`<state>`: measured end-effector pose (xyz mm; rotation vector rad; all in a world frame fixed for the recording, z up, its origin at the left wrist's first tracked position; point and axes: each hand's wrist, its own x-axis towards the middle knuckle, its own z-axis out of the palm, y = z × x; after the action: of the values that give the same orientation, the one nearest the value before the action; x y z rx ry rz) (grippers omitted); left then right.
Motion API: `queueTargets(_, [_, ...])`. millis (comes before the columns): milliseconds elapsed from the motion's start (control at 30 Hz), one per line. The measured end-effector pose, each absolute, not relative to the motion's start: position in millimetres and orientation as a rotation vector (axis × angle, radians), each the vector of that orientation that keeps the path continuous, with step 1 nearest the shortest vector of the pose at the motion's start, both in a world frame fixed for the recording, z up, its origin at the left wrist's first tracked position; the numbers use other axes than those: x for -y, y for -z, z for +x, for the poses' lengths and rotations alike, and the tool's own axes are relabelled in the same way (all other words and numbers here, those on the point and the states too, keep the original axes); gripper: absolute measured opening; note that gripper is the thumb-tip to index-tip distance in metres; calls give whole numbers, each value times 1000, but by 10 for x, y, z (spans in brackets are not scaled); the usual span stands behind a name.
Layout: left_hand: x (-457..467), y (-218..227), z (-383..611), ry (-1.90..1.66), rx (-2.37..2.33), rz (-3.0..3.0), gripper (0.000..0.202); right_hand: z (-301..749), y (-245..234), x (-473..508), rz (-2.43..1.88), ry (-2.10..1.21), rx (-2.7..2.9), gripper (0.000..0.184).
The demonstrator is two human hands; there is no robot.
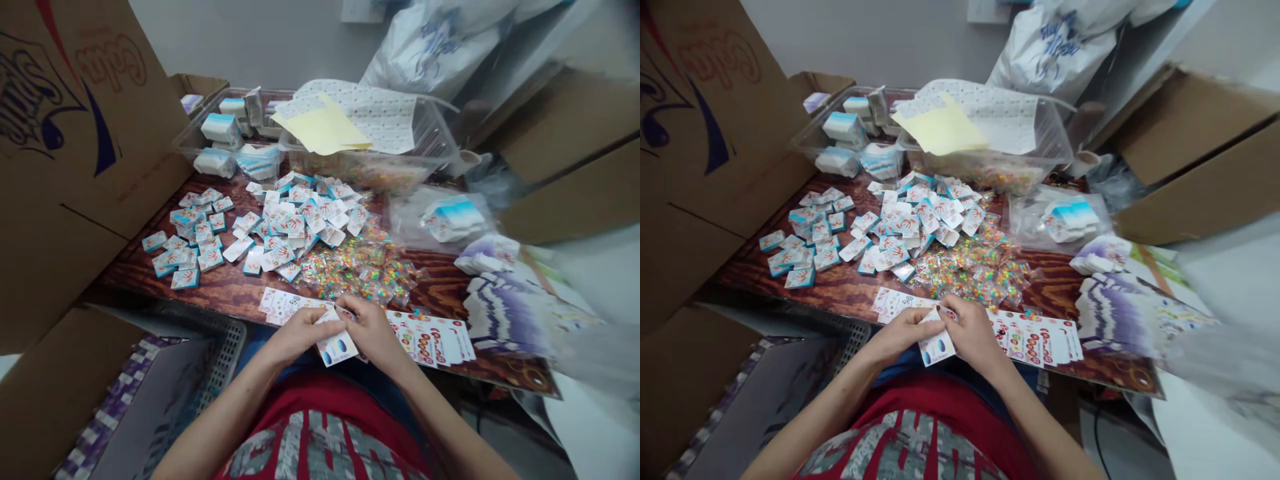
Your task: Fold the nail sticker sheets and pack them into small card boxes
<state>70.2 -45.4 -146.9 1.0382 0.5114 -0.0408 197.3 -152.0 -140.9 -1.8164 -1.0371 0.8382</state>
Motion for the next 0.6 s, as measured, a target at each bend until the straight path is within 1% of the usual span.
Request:
queueTargets(67, [428,1480,692,42,-461,1021,51,2021,1328,1522,-1720,-921,1037,21])
queueTargets(133, [405,1494,674,84,-388,950,57,2075,1249,1501,-1650,-980,1060,26])
queueTargets(233, [385,1537,644,186,-273,754,64,2128,1193,1434,-1662,-871,1172,28])
queueTargets(367, [394,1602,633,188,-241,594,61,2135,1243,1341,-1798,-547,1471,29])
queueTargets(433, [420,1615,645,129,-255,538,56,2124,1284,1332,-1897,-452,1549,28])
queueTargets(533, [472,1607,674,-38,-293,473,41,2126,1320,1386,-2023,-427,1506,26])
queueTargets(600, [503,1590,681,-112,-312,444,36,2159,1319,1453,-2041,-484,1444,26])
